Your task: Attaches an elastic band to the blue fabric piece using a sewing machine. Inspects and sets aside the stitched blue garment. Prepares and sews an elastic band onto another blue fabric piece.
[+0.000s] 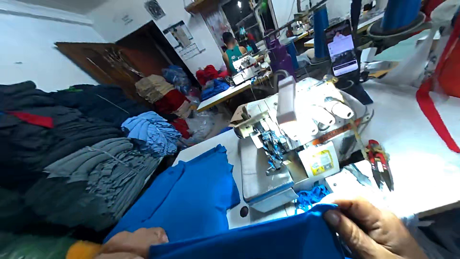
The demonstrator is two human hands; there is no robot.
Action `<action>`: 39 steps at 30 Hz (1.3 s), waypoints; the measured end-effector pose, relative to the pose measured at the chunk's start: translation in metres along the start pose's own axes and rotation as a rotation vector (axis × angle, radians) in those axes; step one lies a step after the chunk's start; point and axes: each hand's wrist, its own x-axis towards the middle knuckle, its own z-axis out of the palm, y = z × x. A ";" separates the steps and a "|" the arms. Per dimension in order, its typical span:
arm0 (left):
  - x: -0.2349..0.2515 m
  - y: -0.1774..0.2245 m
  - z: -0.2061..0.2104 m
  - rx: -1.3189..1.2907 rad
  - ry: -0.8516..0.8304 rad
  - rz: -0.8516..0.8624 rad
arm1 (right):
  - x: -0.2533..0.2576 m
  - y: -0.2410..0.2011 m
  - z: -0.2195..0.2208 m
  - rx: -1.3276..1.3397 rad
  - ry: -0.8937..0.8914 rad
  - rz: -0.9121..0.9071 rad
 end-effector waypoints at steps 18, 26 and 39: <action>0.075 -0.073 0.128 0.169 -0.086 -0.298 | 0.050 0.059 0.037 -0.260 0.054 -0.052; 0.082 -0.041 0.121 0.202 -0.047 -0.294 | 0.028 0.053 0.033 0.031 -0.035 0.005; 0.048 -0.039 0.085 -0.030 -0.084 -0.183 | -0.076 0.071 0.006 -0.202 -0.244 0.165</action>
